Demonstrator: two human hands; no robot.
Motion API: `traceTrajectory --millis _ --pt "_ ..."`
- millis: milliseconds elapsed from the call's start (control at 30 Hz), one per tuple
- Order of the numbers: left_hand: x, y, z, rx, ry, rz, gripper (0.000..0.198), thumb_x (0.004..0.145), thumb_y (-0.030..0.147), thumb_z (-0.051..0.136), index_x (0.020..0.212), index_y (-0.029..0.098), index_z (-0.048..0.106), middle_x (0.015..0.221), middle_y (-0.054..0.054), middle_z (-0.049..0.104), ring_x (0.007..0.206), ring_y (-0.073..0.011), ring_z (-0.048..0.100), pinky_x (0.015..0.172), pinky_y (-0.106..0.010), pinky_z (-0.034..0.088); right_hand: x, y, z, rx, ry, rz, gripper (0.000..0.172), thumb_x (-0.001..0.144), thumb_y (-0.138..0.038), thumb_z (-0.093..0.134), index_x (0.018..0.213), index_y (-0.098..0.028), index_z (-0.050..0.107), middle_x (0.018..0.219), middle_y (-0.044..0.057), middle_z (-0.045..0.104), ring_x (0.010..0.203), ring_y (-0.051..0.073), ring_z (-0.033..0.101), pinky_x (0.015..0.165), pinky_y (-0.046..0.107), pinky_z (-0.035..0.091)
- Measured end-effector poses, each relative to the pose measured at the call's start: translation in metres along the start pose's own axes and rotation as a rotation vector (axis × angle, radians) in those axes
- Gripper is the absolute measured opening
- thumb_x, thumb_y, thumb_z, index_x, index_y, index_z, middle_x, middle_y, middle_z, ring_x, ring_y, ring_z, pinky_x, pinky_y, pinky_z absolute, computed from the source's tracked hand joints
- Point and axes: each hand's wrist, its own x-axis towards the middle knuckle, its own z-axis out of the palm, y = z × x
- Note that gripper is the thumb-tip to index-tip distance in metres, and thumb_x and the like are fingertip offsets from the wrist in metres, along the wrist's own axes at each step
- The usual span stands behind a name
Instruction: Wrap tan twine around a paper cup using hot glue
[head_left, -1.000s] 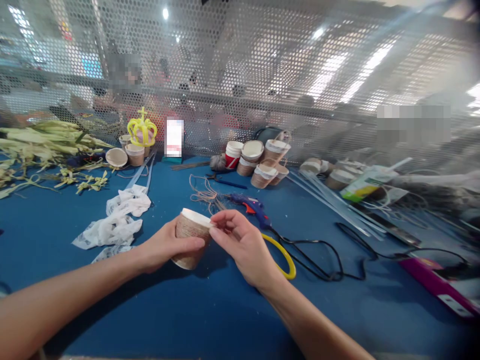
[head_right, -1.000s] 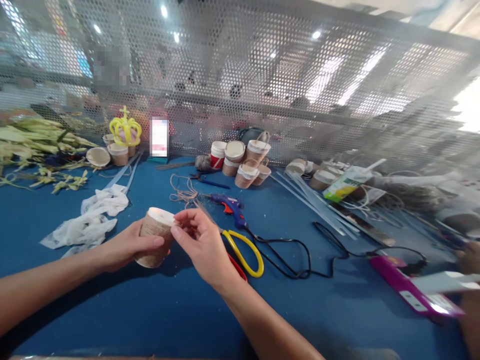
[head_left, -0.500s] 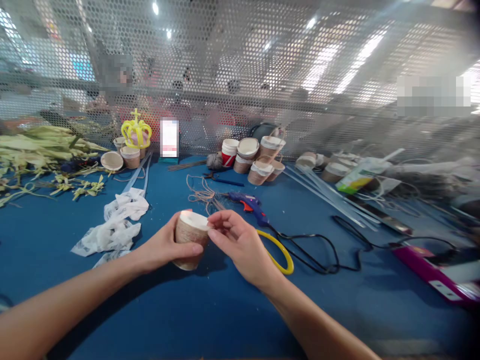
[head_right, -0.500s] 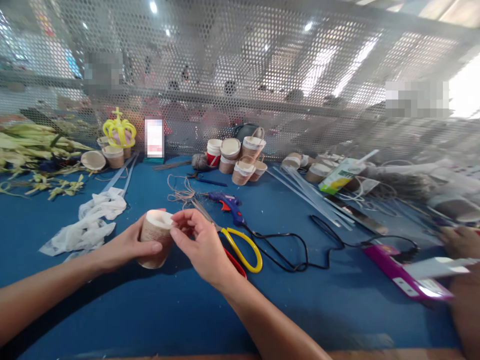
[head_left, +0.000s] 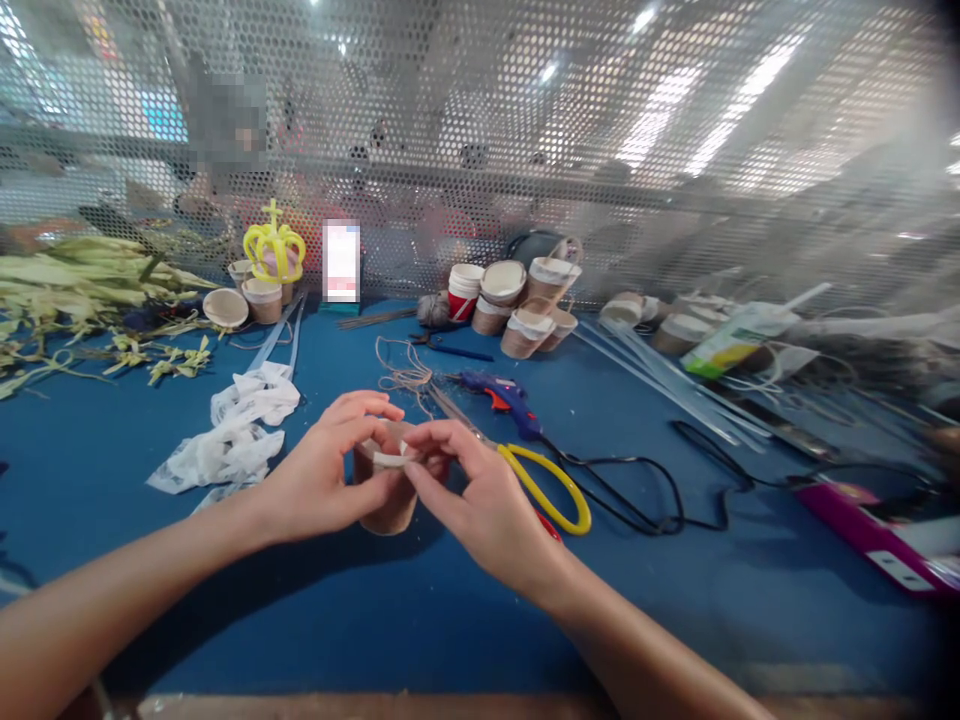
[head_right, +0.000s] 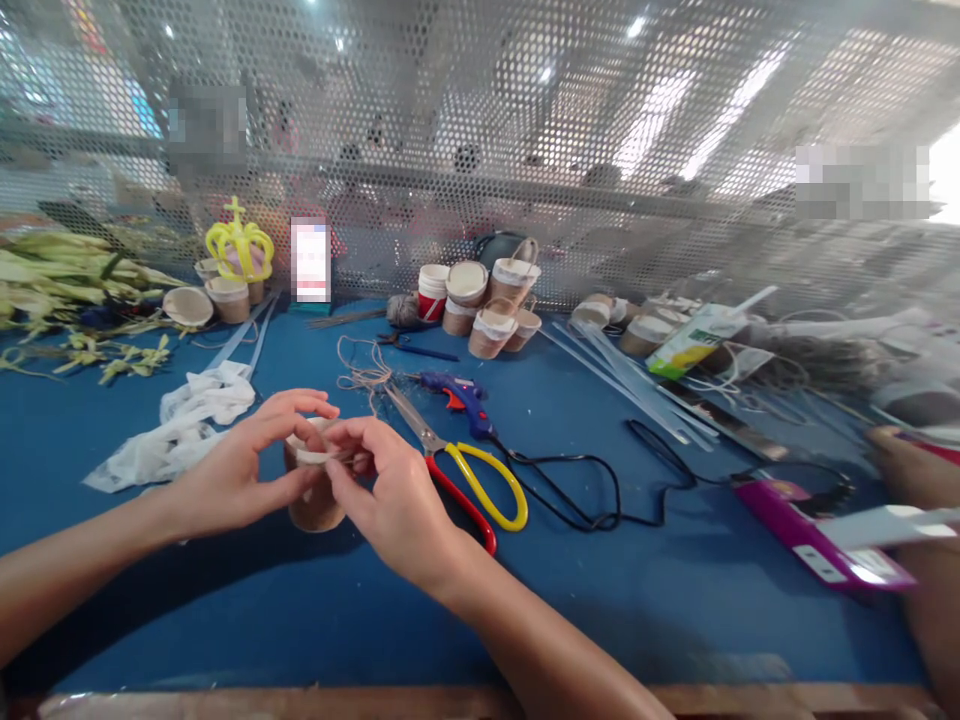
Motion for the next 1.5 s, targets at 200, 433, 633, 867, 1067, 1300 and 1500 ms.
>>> traceTrajectory --millis 200,433,633,867,1067,1300,1500 --pt "0.001 0.004 -0.002 -0.032 -0.039 -0.028 0.005 0.073 0.019 0.055 0.075 0.015 0.054 0.105 -0.012 0.058 0.111 -0.0239 0.046 0.096 -0.043 0.035 -0.002 0.001 0.000 -0.060 -0.004 -0.008 0.012 0.079 -0.013 0.053 0.089 -0.020 0.053 0.082 0.001 0.060 0.063 0.010 0.052 0.058 0.023 0.046" --pt "0.000 0.006 -0.001 -0.058 -0.049 -0.067 0.006 0.074 0.020 0.051 0.075 0.015 0.054 0.105 -0.012 0.057 0.111 -0.0251 0.045 0.095 -0.043 0.036 -0.002 0.000 0.000 -0.056 -0.019 -0.010 0.014 0.079 -0.015 0.053 0.092 -0.019 0.053 0.086 0.002 0.060 0.067 0.011 0.055 0.059 0.024 0.047" --pt "-0.001 0.005 0.000 -0.056 -0.055 -0.056 0.007 0.075 0.020 0.049 0.078 0.016 0.054 0.105 -0.011 0.057 0.111 -0.0243 0.046 0.096 -0.041 0.035 -0.003 0.001 0.001 -0.070 -0.019 -0.035 0.017 0.079 -0.014 0.053 0.095 -0.018 0.053 0.085 0.003 0.059 0.066 0.011 0.053 0.060 0.025 0.047" --pt "0.001 0.001 -0.005 -0.148 -0.038 -0.128 0.004 0.074 0.016 0.047 0.071 0.017 0.050 0.105 -0.010 0.057 0.110 -0.0235 0.048 0.094 -0.042 0.037 0.001 0.005 -0.006 -0.154 -0.014 -0.085 0.030 0.074 -0.008 0.054 0.101 -0.021 0.050 0.090 0.002 0.053 0.063 0.010 0.049 0.058 0.025 0.046" --pt "0.005 -0.007 -0.012 -0.216 -0.037 -0.215 0.006 0.074 0.020 0.049 0.069 0.018 0.049 0.107 -0.009 0.058 0.109 -0.0230 0.050 0.094 -0.042 0.037 0.007 0.014 -0.013 -0.305 0.067 -0.026 0.022 0.074 -0.007 0.050 0.092 -0.020 0.052 0.090 0.004 0.056 0.062 0.012 0.051 0.059 0.028 0.046" --pt "0.002 -0.012 -0.012 -0.263 -0.120 -0.231 0.006 0.075 0.016 0.050 0.069 0.017 0.050 0.111 -0.007 0.056 0.109 -0.0224 0.050 0.093 -0.041 0.036 0.012 0.024 -0.019 -0.379 0.079 -0.032 0.014 0.078 -0.008 0.047 0.080 -0.018 0.055 0.083 0.006 0.060 0.077 0.018 0.057 0.069 0.030 0.047" --pt "0.001 -0.007 -0.013 -0.298 -0.205 -0.197 0.005 0.075 0.014 0.050 0.071 0.017 0.051 0.111 -0.006 0.057 0.114 -0.0224 0.046 0.094 -0.039 0.035 0.019 0.034 -0.026 -0.544 0.097 -0.036 0.014 0.078 -0.012 0.050 0.080 -0.016 0.063 0.090 0.010 0.061 0.087 0.021 0.057 0.076 0.034 0.045"
